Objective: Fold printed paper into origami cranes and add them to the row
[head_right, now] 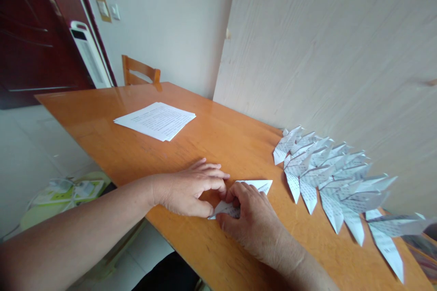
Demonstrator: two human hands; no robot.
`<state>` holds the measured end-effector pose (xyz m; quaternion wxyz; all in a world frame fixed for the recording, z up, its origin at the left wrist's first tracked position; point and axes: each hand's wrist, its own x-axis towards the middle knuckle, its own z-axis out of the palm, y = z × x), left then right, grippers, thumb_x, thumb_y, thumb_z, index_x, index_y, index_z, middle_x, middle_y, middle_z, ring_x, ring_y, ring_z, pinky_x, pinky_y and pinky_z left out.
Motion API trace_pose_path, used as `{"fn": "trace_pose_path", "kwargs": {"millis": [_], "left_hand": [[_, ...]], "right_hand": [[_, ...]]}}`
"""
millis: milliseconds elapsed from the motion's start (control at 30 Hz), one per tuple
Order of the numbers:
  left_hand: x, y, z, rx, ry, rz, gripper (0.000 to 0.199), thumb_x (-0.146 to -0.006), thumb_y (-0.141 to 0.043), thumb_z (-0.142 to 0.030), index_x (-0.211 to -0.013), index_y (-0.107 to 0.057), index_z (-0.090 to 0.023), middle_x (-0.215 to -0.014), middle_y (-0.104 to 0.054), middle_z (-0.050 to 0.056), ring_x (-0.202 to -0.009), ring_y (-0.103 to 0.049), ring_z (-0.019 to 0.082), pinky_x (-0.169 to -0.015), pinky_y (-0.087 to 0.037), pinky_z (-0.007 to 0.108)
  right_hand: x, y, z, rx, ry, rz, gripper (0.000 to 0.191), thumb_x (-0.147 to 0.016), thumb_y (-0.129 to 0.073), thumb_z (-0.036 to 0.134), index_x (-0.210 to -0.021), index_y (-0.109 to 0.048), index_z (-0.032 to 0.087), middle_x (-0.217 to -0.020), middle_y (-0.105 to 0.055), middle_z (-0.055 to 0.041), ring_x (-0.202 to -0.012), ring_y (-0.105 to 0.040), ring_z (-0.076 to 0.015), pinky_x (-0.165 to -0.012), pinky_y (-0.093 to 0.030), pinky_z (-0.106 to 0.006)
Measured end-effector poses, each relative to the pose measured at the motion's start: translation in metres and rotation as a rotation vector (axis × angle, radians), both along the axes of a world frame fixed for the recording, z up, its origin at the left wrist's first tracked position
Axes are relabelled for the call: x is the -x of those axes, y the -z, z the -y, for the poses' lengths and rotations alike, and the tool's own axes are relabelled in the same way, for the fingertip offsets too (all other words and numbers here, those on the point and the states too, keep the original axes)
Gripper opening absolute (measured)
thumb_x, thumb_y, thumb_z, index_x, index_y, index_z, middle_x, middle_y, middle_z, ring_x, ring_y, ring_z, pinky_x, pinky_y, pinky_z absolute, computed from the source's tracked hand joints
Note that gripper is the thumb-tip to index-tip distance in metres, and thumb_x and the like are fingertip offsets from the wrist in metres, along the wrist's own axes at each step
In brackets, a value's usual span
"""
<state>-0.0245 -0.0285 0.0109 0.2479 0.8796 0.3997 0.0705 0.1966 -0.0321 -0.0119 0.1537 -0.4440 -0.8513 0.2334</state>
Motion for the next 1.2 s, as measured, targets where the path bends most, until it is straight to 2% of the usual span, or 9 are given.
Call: {"fn": "trace_pose_path", "kwargs": {"millis": [167, 367, 1033, 1200], "left_hand": [[-0.0005, 0.0032, -0.0002, -0.016, -0.001, 0.011, 0.038, -0.080, -0.066, -0.048, -0.113, -0.060, -0.031, -0.150, -0.046, 0.002, -0.150, -0.017, 0.035, -0.118, -0.007, 0.064], [-0.0007, 0.0084, -0.0010, -0.069, 0.001, 0.031, 0.042, -0.076, -0.071, -0.051, -0.111, -0.060, -0.031, -0.145, -0.050, 0.003, -0.147, -0.023, 0.035, -0.117, -0.009, 0.064], [-0.0008, 0.0026, -0.0003, -0.016, -0.006, 0.000, 0.036, -0.081, -0.065, -0.045, -0.114, -0.060, -0.031, -0.151, -0.044, 0.002, -0.149, -0.020, 0.033, -0.118, -0.006, 0.063], [-0.0010, 0.0031, -0.0005, -0.039, -0.003, 0.004, 0.037, -0.078, -0.067, -0.041, -0.113, -0.060, -0.031, -0.148, -0.047, 0.002, -0.146, -0.024, 0.034, -0.118, -0.009, 0.061]], "right_hand": [[0.0022, 0.0005, -0.0019, -0.011, 0.003, 0.000, 0.012, -0.075, -0.066, 0.022, -0.080, -0.056, 0.022, -0.082, -0.062, -0.0003, -0.074, -0.054, -0.0176, -0.066, -0.037, -0.030], [0.0012, 0.0008, -0.0026, -0.001, 0.000, -0.009, 0.014, -0.075, -0.068, 0.022, -0.081, -0.055, 0.022, -0.083, -0.062, -0.0002, -0.075, -0.054, -0.0175, -0.066, -0.037, -0.030], [-0.0010, -0.0021, -0.0006, 0.070, 0.000, -0.014, 0.015, -0.074, -0.066, 0.018, -0.086, -0.057, 0.022, -0.087, -0.063, -0.0007, -0.076, -0.055, -0.0170, -0.067, -0.038, -0.030], [-0.0001, -0.0037, -0.0004, 0.058, 0.006, -0.014, 0.016, -0.074, -0.065, 0.018, -0.087, -0.057, 0.022, -0.087, -0.063, -0.0007, -0.077, -0.055, -0.0174, -0.068, -0.039, -0.031]]}}
